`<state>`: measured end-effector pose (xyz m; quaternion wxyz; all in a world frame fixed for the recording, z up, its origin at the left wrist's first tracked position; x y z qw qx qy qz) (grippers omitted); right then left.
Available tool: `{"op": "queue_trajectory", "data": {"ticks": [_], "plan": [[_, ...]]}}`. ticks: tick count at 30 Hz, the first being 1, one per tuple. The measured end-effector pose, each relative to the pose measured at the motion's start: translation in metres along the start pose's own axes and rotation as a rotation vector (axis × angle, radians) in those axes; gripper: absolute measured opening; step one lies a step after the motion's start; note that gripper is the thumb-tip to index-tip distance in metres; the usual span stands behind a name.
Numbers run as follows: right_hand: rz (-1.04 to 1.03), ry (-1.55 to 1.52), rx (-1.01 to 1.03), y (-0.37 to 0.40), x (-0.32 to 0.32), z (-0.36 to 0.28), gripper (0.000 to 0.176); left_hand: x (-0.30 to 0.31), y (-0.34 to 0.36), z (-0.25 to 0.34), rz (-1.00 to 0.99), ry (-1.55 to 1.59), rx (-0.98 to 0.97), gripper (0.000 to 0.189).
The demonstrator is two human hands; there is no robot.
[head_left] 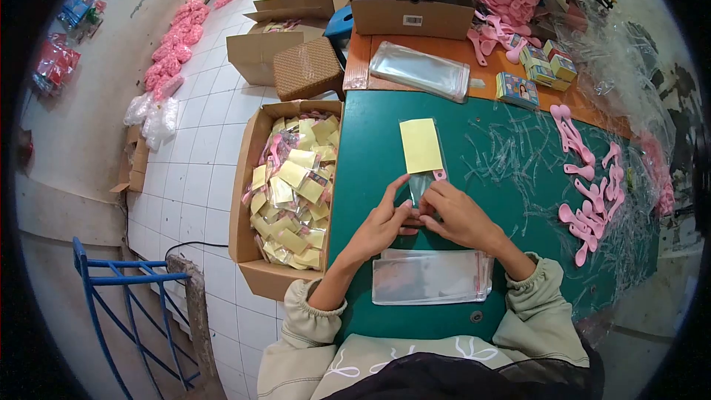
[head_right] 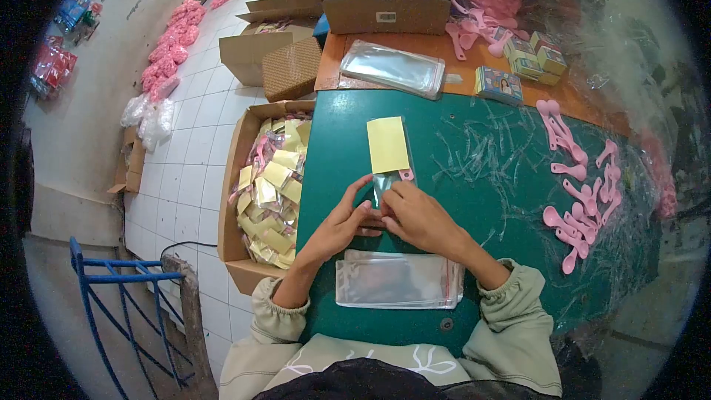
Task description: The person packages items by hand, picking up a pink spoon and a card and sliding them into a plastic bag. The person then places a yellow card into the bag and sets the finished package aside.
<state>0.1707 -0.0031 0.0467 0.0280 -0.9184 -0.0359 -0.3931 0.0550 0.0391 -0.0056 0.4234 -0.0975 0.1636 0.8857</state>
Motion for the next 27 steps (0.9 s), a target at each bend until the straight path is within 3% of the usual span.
{"op": "queue_trajectory", "data": {"ticks": [5,8,11,14,17,19,21,23,27], "plan": [[0.115,0.198,0.198,0.002,-0.003,-0.015,0.016,0.001,-0.003,0.000,-0.013,0.041,0.061,0.045],[0.155,0.278,0.276,0.004,-0.006,-0.023,0.015,0.002,-0.009,0.005,0.043,-0.120,0.029,0.045],[0.037,0.272,0.273,0.006,-0.014,-0.017,0.014,0.007,-0.014,0.003,0.084,-0.262,-0.142,0.042],[-0.127,-0.012,0.285,0.004,-0.002,-0.013,0.014,0.006,-0.012,0.013,0.158,-0.478,-0.162,0.041],[-0.426,-0.396,0.055,0.010,0.028,-0.005,0.016,0.009,-0.013,0.007,0.183,-0.069,-0.116,0.037],[-0.454,-0.451,0.126,0.015,0.068,0.018,0.019,0.006,-0.012,0.006,0.108,-0.085,-0.096,0.034],[-0.245,-0.578,-0.115,0.030,0.114,0.068,0.016,0.006,-0.011,0.005,0.047,-0.104,-0.075,0.031],[0.249,0.159,-0.312,0.041,0.163,0.110,0.015,0.006,-0.012,0.001,0.004,-0.120,-0.049,0.029],[0.394,0.917,-0.725,0.077,0.174,0.120,0.038,0.006,-0.013,-0.004,-0.021,-0.041,-0.047,0.024]]}}
Point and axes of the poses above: each hand's wrist, its own y-axis away from the middle knuckle, its own x-axis out of the back of the hand, z = x × y, the point moved 6 cm from there along -y, towards the middle knuckle, and after that the axes turned 7 degrees about -x, right-handed, at the moved point
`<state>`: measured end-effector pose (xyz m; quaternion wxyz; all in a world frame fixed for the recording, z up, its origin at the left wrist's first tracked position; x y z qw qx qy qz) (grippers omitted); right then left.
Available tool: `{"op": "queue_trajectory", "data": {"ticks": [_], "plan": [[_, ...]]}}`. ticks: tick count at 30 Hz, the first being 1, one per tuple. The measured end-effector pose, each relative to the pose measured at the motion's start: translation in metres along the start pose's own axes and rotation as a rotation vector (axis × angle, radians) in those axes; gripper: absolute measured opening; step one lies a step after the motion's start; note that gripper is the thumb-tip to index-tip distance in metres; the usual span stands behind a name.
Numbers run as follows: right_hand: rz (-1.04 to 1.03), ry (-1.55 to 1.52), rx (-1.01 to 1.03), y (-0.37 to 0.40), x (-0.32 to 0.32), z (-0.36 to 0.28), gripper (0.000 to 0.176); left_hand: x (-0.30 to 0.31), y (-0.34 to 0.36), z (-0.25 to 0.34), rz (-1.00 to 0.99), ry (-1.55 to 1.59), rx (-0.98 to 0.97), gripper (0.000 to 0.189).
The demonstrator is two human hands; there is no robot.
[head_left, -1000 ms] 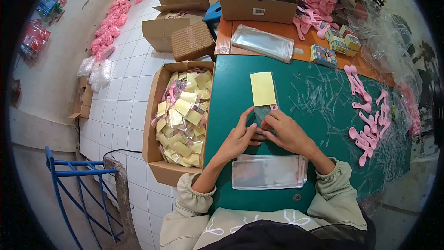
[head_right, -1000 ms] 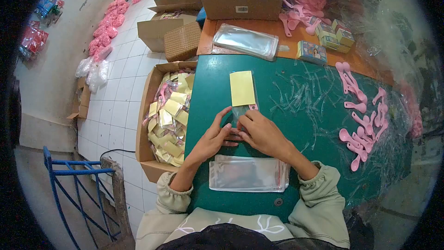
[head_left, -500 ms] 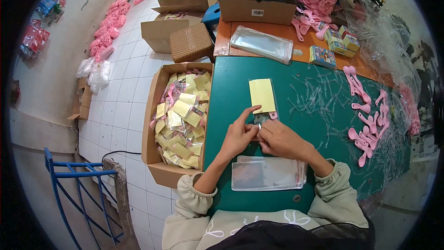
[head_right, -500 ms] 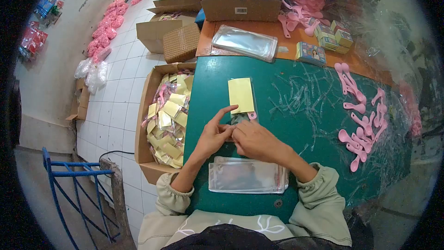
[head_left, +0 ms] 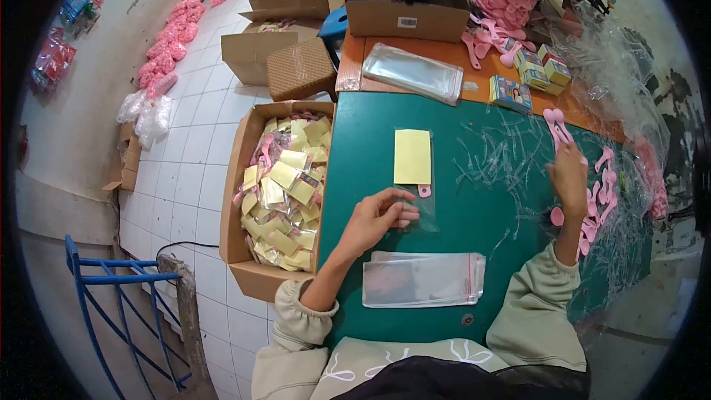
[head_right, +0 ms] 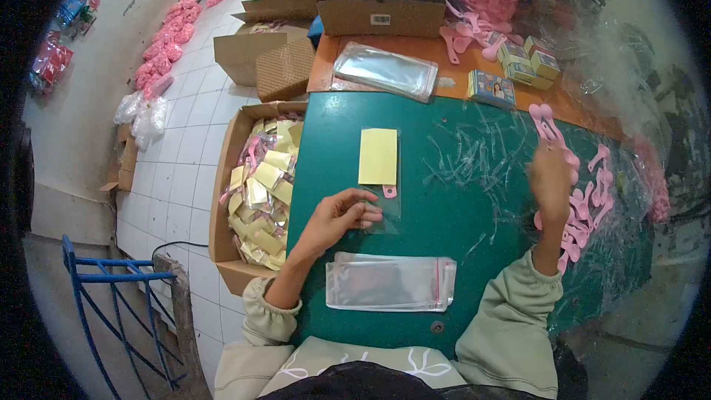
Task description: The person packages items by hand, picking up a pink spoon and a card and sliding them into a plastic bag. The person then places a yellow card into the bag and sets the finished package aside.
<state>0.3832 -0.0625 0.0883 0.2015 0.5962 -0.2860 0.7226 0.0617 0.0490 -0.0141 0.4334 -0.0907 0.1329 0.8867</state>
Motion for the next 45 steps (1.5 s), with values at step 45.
{"op": "queue_trajectory", "data": {"ticks": [45], "plan": [[-0.660,-1.700,-0.020,0.068,-0.057,-0.174,0.014,0.013,-0.004,0.023,0.327,-0.471,-0.137,0.016]]}}
Point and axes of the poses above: each hand's wrist, its own y-axis away from the middle knuckle, its own x-axis out of the back of the hand, z = x × y, the point moved 6 cm from there along -y, towards the middle knuckle, and after that the axes turned 7 degrees about -x, right-handed, at the moved point
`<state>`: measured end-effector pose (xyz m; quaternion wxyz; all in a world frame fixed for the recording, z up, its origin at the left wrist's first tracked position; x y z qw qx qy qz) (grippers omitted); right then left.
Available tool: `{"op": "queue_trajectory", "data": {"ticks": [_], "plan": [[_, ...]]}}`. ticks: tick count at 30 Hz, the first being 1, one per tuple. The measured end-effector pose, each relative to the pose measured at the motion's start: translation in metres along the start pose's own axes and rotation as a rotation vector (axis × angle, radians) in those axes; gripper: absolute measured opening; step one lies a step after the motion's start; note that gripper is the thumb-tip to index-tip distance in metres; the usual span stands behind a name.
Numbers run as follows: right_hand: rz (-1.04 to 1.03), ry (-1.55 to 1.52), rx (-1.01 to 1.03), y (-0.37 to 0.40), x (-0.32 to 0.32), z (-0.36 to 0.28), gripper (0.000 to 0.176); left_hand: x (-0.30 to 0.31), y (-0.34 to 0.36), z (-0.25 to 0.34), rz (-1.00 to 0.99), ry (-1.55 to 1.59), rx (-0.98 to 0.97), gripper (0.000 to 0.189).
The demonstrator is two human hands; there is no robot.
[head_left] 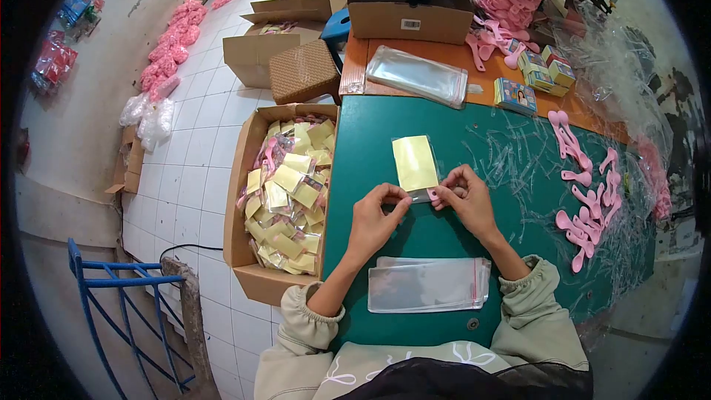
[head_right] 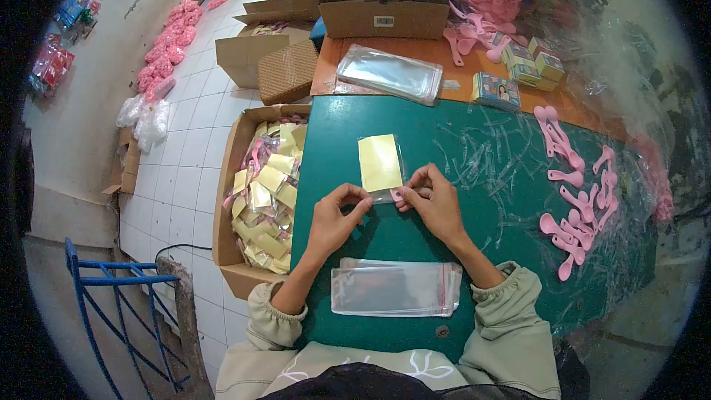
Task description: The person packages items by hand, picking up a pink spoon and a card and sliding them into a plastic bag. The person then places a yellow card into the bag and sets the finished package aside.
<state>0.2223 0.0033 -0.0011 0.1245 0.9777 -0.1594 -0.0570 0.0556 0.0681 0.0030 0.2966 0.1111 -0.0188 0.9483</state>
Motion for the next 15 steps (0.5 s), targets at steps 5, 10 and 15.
{"op": "queue_trajectory", "data": {"ticks": [5,10,15], "plan": [[-0.018,-0.002,0.034,-0.0026,-0.0017,-0.0002,0.015,0.0002,0.0010,-0.0012,0.091,0.129,-0.055,0.023],[-0.025,0.053,0.060,-0.0011,-0.0031,0.0015,0.014,-0.0026,0.0017,-0.0014,0.030,0.063,-0.071,0.022],[-0.006,0.048,0.028,0.0010,-0.0051,-0.0017,0.020,-0.0025,0.0041,0.0013,-0.007,0.068,-0.056,0.028]]}}
Point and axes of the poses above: each hand's wrist, its own y-axis away from the middle knuckle, its own x-axis out of the back of the hand, z = x × y, the point moved 6 cm from there along -y, towards the middle knuckle, and after that the axes turned 7 degrees about -x, right-handed, at the moved point
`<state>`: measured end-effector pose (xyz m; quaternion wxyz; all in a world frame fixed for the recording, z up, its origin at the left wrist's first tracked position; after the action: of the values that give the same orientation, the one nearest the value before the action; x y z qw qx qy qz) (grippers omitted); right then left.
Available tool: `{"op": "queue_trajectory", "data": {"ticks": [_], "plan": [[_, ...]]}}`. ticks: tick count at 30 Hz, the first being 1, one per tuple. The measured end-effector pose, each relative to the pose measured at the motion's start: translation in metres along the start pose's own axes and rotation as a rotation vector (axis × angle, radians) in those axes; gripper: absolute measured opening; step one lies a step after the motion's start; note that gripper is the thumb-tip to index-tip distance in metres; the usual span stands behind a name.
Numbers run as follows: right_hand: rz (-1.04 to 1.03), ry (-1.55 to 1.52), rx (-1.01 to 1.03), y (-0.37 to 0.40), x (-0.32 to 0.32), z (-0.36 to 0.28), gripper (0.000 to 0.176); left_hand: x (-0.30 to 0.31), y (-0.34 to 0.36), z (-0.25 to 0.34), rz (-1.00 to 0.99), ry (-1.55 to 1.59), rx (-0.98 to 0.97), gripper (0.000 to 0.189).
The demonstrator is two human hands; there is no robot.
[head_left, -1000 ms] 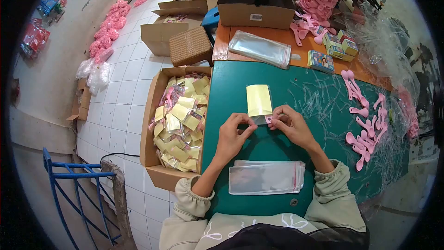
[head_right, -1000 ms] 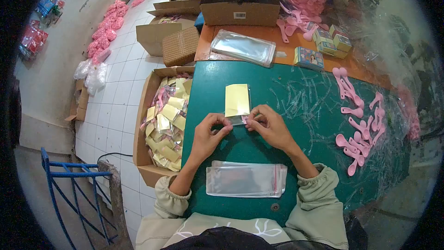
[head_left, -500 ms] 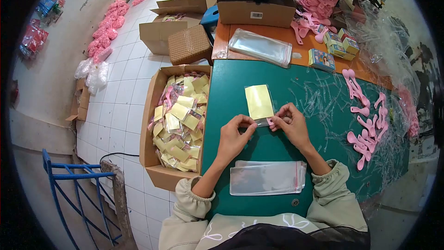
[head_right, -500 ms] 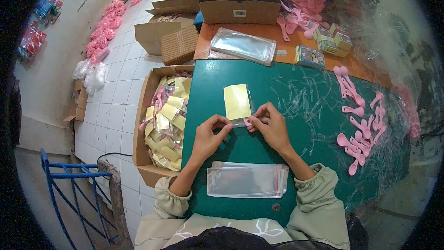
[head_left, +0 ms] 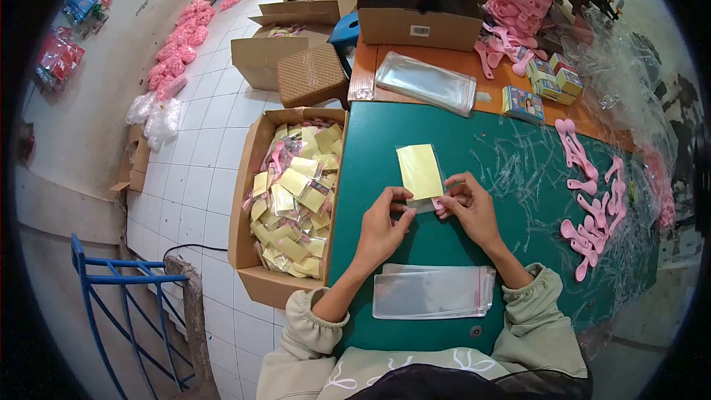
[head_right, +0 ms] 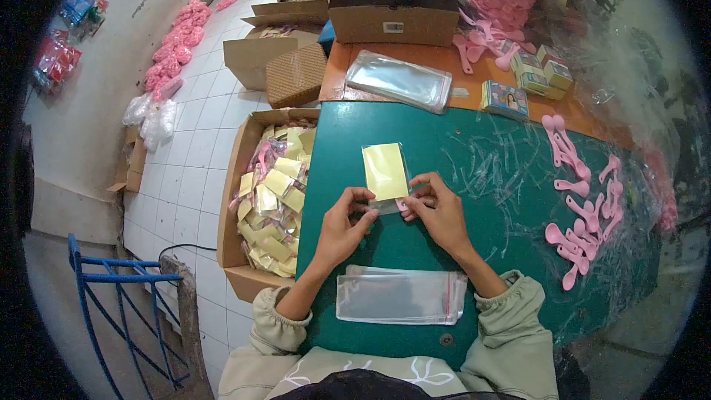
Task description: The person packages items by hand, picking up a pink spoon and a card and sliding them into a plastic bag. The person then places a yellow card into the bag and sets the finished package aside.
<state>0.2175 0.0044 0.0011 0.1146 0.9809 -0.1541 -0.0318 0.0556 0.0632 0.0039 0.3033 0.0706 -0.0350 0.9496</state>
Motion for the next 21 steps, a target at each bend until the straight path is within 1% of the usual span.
{"op": "queue_trajectory", "data": {"ticks": [4,7,9,10,12,15,16,17,18,19,20,21], "plan": [[-0.020,0.037,-0.015,-0.001,-0.001,0.001,0.035,0.001,0.000,-0.006,0.030,0.003,-0.006,0.035],[-0.026,0.038,0.002,-0.001,0.000,0.003,0.037,-0.002,0.001,-0.007,0.055,0.067,0.007,0.038],[-0.014,0.042,-0.012,-0.002,0.001,0.006,0.036,0.001,0.000,-0.006,0.054,0.070,-0.023,0.038],[-0.010,0.043,-0.019,-0.002,0.000,0.007,0.035,0.002,0.001,-0.008,0.026,0.121,0.013,0.039],[0.040,0.179,0.004,0.005,-0.001,-0.005,0.032,0.004,0.001,-0.010,-0.034,0.224,0.075,0.041],[0.107,0.317,0.026,0.011,0.012,-0.033,0.027,0.026,0.009,0.002,-0.010,0.248,0.083,0.045],[0.128,0.349,0.022,0.012,0.020,-0.043,0.025,0.037,0.014,0.010,0.026,0.227,0.091,0.046],[0.130,0.329,0.036,0.011,0.033,-0.055,0.023,0.050,0.018,0.011,0.079,0.201,0.037,0.044],[0.131,0.309,0.051,0.008,0.053,-0.069,0.021,0.065,0.023,0.018,0.137,0.182,0.050,0.045],[0.172,0.363,0.061,0.006,0.078,-0.083,0.021,0.083,0.028,0.013,0.177,0.173,0.062,0.046],[0.210,0.417,0.071,0.002,0.108,-0.093,0.020,0.100,0.031,0.013,0.258,0.190,0.009,0.046],[0.262,0.571,0.132,-0.007,0.148,-0.097,0.021,0.119,0.035,0.012,0.328,0.141,0.013,0.045]]}}
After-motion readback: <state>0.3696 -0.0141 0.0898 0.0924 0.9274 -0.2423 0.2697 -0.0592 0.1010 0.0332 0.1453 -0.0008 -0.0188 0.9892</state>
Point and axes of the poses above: each hand's wrist, its own y-axis away from the middle knuckle, its own x-axis out of the back of the hand, z = x × y, the point moved 6 cm from there along -y, towards the middle knuckle, and after that the axes turned 7 degrees about -x, right-handed, at the moved point
